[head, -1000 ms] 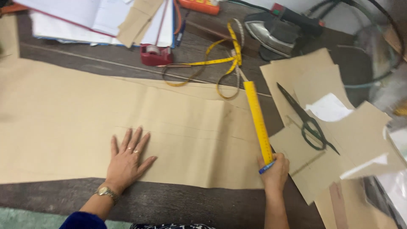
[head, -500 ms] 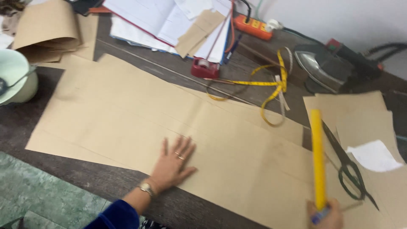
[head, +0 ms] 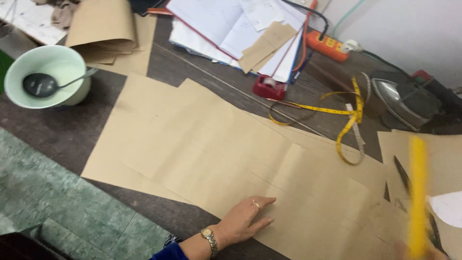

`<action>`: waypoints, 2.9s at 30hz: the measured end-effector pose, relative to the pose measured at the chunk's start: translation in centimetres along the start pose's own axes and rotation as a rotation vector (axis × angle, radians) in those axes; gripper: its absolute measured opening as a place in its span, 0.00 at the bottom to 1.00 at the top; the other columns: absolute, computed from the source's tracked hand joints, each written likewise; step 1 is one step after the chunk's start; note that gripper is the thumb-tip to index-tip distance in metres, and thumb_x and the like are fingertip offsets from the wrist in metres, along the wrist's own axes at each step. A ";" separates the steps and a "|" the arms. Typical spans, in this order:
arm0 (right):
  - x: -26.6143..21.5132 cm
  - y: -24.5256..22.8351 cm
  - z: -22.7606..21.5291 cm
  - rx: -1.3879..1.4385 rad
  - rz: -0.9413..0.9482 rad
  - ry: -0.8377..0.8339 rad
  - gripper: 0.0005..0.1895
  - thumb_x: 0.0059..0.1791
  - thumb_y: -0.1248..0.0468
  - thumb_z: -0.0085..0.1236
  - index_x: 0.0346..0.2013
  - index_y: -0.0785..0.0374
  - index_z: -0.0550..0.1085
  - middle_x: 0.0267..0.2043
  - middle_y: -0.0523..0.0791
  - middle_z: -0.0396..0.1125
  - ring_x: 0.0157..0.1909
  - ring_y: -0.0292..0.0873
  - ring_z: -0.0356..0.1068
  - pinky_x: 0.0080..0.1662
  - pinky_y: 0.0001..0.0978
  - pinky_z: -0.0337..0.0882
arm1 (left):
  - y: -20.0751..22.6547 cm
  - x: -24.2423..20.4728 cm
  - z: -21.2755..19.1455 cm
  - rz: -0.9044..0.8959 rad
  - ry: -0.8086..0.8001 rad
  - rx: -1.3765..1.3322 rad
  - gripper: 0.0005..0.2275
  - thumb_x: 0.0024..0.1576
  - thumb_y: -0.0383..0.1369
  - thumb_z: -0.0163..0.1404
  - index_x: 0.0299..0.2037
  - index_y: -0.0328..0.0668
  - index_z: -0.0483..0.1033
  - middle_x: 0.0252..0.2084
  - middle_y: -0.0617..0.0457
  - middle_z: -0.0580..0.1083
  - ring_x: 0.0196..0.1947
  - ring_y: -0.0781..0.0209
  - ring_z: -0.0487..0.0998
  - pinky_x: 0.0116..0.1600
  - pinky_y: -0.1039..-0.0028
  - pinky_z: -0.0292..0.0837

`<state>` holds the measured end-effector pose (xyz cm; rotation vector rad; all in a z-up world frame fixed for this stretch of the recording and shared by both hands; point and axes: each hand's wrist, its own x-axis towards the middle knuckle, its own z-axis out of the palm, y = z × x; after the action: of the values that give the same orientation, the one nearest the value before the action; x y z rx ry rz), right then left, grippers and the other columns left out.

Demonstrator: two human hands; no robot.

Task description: The person uses a yellow ruler and a blue pen to measure and mark lines on a large sheet of brown paper. They draw straight lines and write numerical measurements on the paper while working on a cluttered table.

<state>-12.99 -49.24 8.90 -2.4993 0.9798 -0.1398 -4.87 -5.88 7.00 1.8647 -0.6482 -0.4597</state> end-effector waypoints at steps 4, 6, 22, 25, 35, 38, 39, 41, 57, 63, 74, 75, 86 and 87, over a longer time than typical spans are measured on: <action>-6.0 -16.1 7.8 0.043 -0.050 -0.053 0.27 0.43 0.53 0.63 0.54 0.60 0.71 0.51 0.50 0.70 0.51 0.50 0.69 0.53 0.42 0.65 | 1.6 -0.7 -2.7 -0.168 0.000 -0.174 0.22 0.61 0.39 0.41 0.65 0.44 0.57 0.55 0.46 0.71 0.52 0.52 0.72 0.56 0.63 0.65; -8.7 -22.2 11.8 0.268 -0.325 -0.079 0.23 0.43 0.58 0.62 0.50 0.62 0.70 0.51 0.50 0.66 0.53 0.47 0.67 0.55 0.37 0.64 | 1.5 -0.9 -3.3 -0.176 0.054 -0.253 0.23 0.60 0.38 0.42 0.66 0.44 0.54 0.54 0.47 0.71 0.48 0.55 0.73 0.55 0.67 0.66; -14.4 -42.7 21.6 0.543 -0.745 -0.603 0.18 0.53 0.58 0.39 0.57 0.58 0.63 0.60 0.50 0.63 0.65 0.48 0.61 0.58 0.37 0.62 | -5.9 -11.5 -22.8 -0.724 0.771 0.110 0.15 0.59 0.39 0.41 0.55 0.54 0.72 0.25 0.59 0.77 0.21 0.66 0.75 0.32 0.74 0.70; -13.1 -43.5 24.1 0.622 -0.485 -0.605 0.16 0.52 0.56 0.40 0.54 0.52 0.64 0.51 0.42 0.72 0.56 0.38 0.69 0.54 0.33 0.72 | -6.9 -14.9 -25.2 -0.892 0.718 0.214 0.17 0.56 0.44 0.45 0.51 0.50 0.76 0.36 0.55 0.81 0.33 0.62 0.80 0.42 0.72 0.70; -7.9 -48.0 29.5 0.871 -0.593 -0.345 0.26 0.55 0.49 0.35 0.49 0.66 0.72 0.29 0.43 0.65 0.31 0.36 0.64 0.38 0.27 0.66 | -10.5 -18.3 -26.9 -1.125 0.650 0.298 0.14 0.56 0.47 0.42 0.49 0.63 0.74 0.29 0.56 0.79 0.28 0.51 0.77 0.37 0.65 0.67; -7.2 -50.6 31.1 0.970 -0.659 -0.287 0.18 0.54 0.55 0.42 0.46 0.65 0.71 0.27 0.43 0.67 0.31 0.38 0.69 0.38 0.28 0.72 | -11.0 -17.7 -27.1 -1.110 0.638 0.308 0.13 0.56 0.47 0.43 0.48 0.63 0.72 0.33 0.60 0.80 0.34 0.51 0.79 0.40 0.63 0.69; -7.0 -51.5 31.5 0.955 -0.675 -0.308 0.17 0.54 0.55 0.42 0.47 0.65 0.70 0.29 0.44 0.68 0.31 0.38 0.69 0.39 0.28 0.72 | -11.1 -17.4 -27.2 -1.108 0.655 0.281 0.13 0.55 0.47 0.44 0.48 0.63 0.72 0.33 0.60 0.80 0.35 0.50 0.79 0.41 0.63 0.68; -6.7 -53.4 32.7 0.943 -0.692 -0.340 0.17 0.54 0.56 0.42 0.48 0.65 0.70 0.31 0.46 0.69 0.32 0.38 0.69 0.39 0.27 0.71 | -11.5 -16.8 -27.4 -1.116 0.679 0.256 0.13 0.54 0.47 0.45 0.48 0.63 0.72 0.33 0.59 0.80 0.37 0.50 0.79 0.42 0.63 0.67; -5.8 -55.5 37.3 0.843 -0.590 -0.466 0.17 0.54 0.55 0.39 0.47 0.62 0.70 0.33 0.44 0.70 0.32 0.37 0.70 0.41 0.29 0.72 | -15.7 -15.6 -26.6 -1.318 0.637 0.363 0.16 0.50 0.54 0.44 0.46 0.71 0.73 0.36 0.74 0.81 0.33 0.62 0.80 0.44 0.70 0.71; -5.7 -54.8 38.1 0.896 -0.670 -0.455 0.16 0.54 0.54 0.40 0.44 0.63 0.69 0.32 0.46 0.71 0.30 0.37 0.69 0.40 0.28 0.71 | -15.8 -15.2 -26.2 -1.297 0.663 0.440 0.15 0.49 0.55 0.45 0.43 0.71 0.74 0.33 0.72 0.81 0.33 0.60 0.81 0.44 0.68 0.71; -6.2 -53.9 38.8 0.441 -1.149 -0.447 0.11 0.52 0.59 0.52 0.48 0.48 0.75 0.37 0.45 0.64 0.42 0.41 0.64 0.42 0.29 0.72 | -14.8 -13.6 -27.0 -1.458 0.601 0.369 0.16 0.50 0.57 0.45 0.41 0.67 0.74 0.29 0.64 0.80 0.36 0.59 0.80 0.45 0.68 0.70; -6.2 -53.9 38.8 0.447 -1.158 -0.440 0.11 0.52 0.60 0.52 0.48 0.48 0.75 0.38 0.45 0.67 0.42 0.41 0.64 0.42 0.29 0.71 | -14.9 -13.7 -26.9 -1.450 0.608 0.370 0.16 0.50 0.57 0.45 0.42 0.67 0.74 0.29 0.66 0.80 0.35 0.60 0.79 0.45 0.69 0.70; -6.4 -54.2 38.5 0.453 -1.135 -0.464 0.11 0.52 0.61 0.51 0.49 0.52 0.75 0.41 0.46 0.67 0.43 0.41 0.63 0.40 0.27 0.74 | -14.6 -13.6 -27.5 -1.462 0.635 0.297 0.14 0.49 0.56 0.47 0.38 0.68 0.76 0.25 0.59 0.77 0.33 0.60 0.77 0.43 0.69 0.68; -6.4 -54.2 38.4 0.449 -1.127 -0.467 0.11 0.52 0.61 0.51 0.49 0.51 0.75 0.40 0.46 0.66 0.43 0.41 0.63 0.40 0.28 0.74 | -14.7 -13.7 -27.5 -1.451 0.637 0.317 0.14 0.49 0.56 0.47 0.38 0.67 0.76 0.25 0.60 0.77 0.32 0.60 0.78 0.43 0.69 0.68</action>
<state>25.54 4.38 -0.95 -2.1857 -0.6320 -0.0897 3.86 26.80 3.57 2.3544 1.2321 -0.5999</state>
